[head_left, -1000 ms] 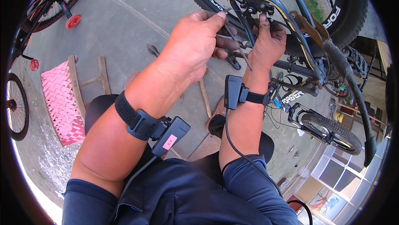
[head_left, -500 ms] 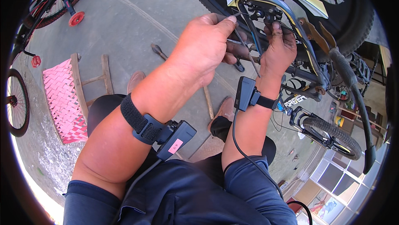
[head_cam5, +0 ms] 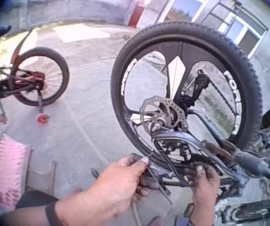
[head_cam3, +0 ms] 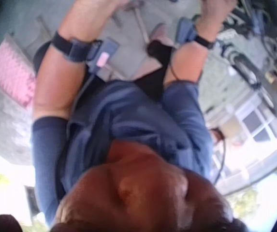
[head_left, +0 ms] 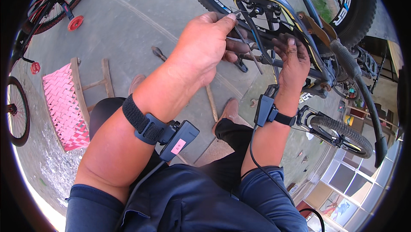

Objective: The person repairs a bicycle by using hex keys to adjust the derailleur and axle bolts, cleans components with a cloth, and uses a hammer on the wheel assembly.

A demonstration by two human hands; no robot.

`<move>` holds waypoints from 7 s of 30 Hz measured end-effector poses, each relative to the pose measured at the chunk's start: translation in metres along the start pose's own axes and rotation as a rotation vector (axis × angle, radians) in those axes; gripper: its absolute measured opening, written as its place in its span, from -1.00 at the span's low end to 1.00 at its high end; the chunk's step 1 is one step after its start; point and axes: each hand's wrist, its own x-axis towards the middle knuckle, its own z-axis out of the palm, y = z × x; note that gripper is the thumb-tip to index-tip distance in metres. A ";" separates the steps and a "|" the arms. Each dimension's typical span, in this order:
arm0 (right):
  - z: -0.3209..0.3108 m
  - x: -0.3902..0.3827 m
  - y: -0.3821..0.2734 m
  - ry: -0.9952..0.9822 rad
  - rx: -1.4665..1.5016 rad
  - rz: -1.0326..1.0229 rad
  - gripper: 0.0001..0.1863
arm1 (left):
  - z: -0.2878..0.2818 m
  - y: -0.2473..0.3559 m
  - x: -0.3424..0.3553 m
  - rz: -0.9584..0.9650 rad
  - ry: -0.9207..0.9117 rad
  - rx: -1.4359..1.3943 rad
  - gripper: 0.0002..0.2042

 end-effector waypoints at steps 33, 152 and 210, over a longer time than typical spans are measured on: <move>-0.062 -0.063 -0.113 0.075 -0.116 -0.634 -0.19 | 0.021 -0.014 0.023 -0.052 0.047 0.122 -0.78; -0.045 -0.109 0.002 -0.119 0.326 0.427 -0.76 | 0.037 -0.086 -0.040 0.321 -0.398 1.212 -0.75; -0.105 -0.044 -0.027 0.296 -0.831 -0.480 -0.47 | 0.036 -0.021 0.027 0.087 0.113 0.305 -0.87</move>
